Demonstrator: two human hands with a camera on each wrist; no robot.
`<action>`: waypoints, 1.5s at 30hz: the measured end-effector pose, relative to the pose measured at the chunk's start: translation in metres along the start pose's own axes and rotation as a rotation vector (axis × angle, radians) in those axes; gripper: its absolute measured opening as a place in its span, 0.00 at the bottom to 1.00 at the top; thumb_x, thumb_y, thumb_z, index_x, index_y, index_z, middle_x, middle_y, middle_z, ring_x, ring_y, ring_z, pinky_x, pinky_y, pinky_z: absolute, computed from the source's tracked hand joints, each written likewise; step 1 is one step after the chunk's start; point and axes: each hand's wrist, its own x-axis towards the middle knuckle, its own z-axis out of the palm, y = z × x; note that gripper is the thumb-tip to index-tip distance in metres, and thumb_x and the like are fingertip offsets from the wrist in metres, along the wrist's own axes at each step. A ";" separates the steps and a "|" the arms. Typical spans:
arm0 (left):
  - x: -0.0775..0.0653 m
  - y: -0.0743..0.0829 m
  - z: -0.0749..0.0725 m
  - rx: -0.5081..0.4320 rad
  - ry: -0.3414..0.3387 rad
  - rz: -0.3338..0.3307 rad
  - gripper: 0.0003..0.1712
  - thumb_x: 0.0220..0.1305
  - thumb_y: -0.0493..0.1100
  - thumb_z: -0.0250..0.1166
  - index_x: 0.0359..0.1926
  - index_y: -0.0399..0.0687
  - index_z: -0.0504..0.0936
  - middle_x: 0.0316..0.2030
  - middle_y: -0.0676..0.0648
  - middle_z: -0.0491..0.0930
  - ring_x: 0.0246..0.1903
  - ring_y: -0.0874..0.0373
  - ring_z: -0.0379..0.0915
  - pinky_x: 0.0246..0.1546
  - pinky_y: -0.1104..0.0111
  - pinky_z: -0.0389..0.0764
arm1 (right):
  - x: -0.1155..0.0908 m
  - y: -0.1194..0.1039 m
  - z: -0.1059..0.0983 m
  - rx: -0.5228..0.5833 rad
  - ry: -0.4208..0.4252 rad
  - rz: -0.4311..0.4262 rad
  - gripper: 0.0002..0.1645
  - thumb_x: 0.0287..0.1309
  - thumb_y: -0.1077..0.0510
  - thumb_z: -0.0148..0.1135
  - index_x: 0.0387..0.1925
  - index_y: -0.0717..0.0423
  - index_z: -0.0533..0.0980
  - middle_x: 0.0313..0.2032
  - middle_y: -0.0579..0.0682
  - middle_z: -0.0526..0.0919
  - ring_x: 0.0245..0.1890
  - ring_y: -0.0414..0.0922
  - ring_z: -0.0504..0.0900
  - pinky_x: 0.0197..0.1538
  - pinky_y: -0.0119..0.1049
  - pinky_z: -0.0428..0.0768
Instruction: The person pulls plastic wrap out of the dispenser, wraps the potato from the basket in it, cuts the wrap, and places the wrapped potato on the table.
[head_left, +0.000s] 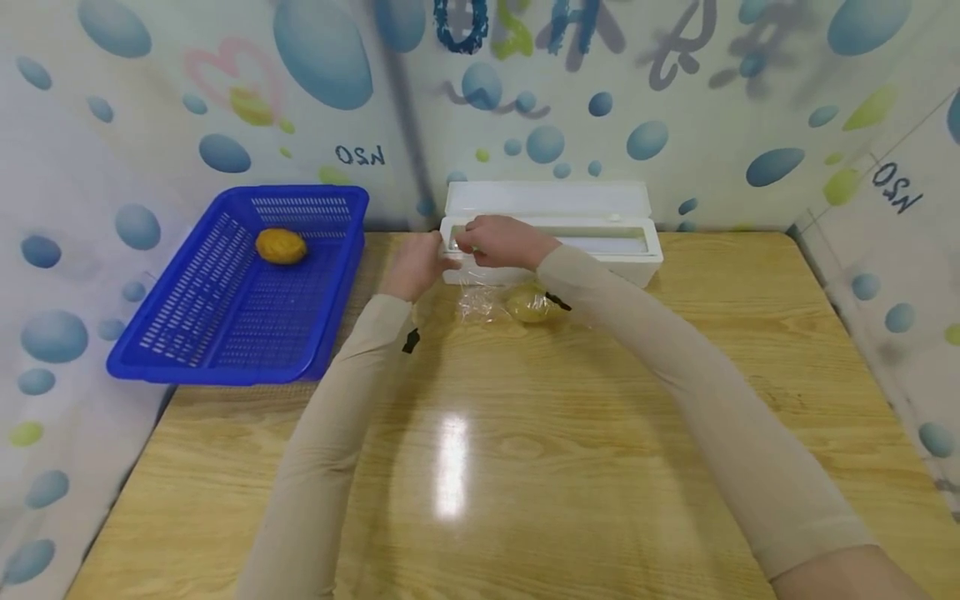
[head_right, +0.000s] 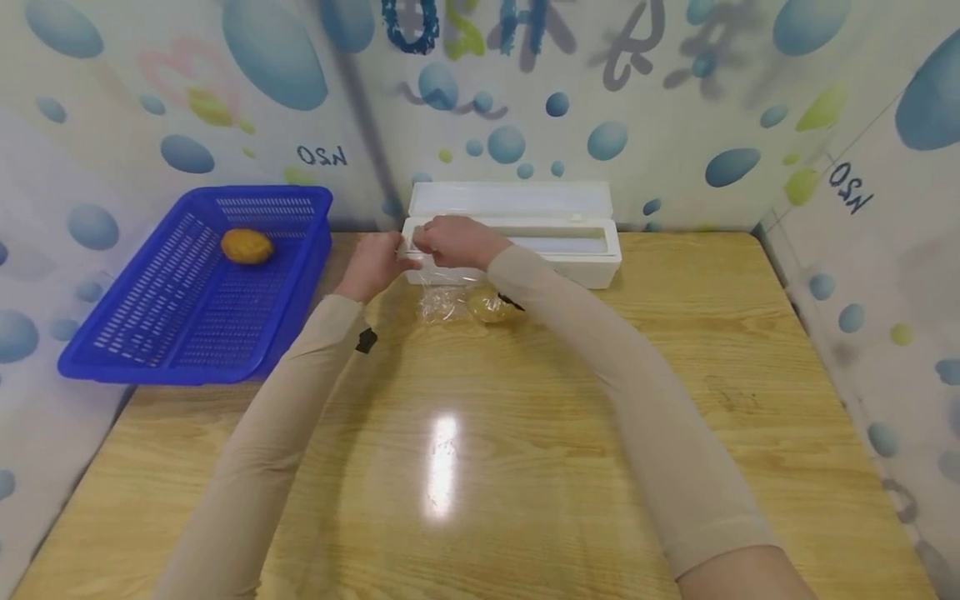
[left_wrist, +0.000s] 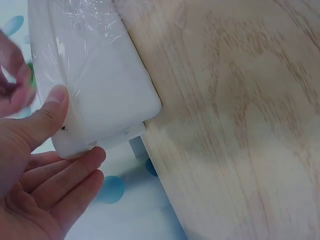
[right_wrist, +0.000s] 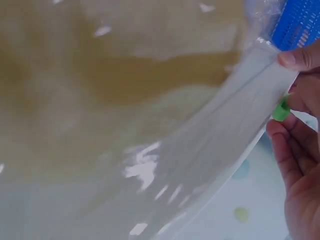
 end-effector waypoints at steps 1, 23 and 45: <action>0.000 0.000 -0.001 0.000 -0.003 -0.003 0.21 0.58 0.48 0.71 0.40 0.33 0.79 0.33 0.38 0.80 0.32 0.47 0.74 0.34 0.57 0.74 | -0.005 0.004 0.001 -0.001 -0.002 0.012 0.06 0.54 0.71 0.55 0.31 0.59 0.73 0.30 0.54 0.78 0.33 0.53 0.75 0.41 0.45 0.74; 0.003 -0.001 0.001 -0.011 0.003 0.013 0.20 0.58 0.48 0.71 0.32 0.33 0.77 0.25 0.41 0.76 0.23 0.52 0.67 0.26 0.61 0.71 | -0.153 0.045 -0.010 -0.081 0.098 0.085 0.08 0.54 0.72 0.58 0.30 0.58 0.73 0.29 0.52 0.74 0.30 0.49 0.68 0.35 0.42 0.70; -0.002 -0.011 0.012 -0.036 0.099 0.092 0.22 0.58 0.49 0.71 0.25 0.39 0.69 0.23 0.44 0.72 0.25 0.50 0.66 0.28 0.59 0.69 | -0.241 0.055 0.001 0.018 0.333 0.361 0.08 0.55 0.69 0.60 0.38 0.63 0.76 0.36 0.57 0.76 0.32 0.53 0.72 0.38 0.49 0.72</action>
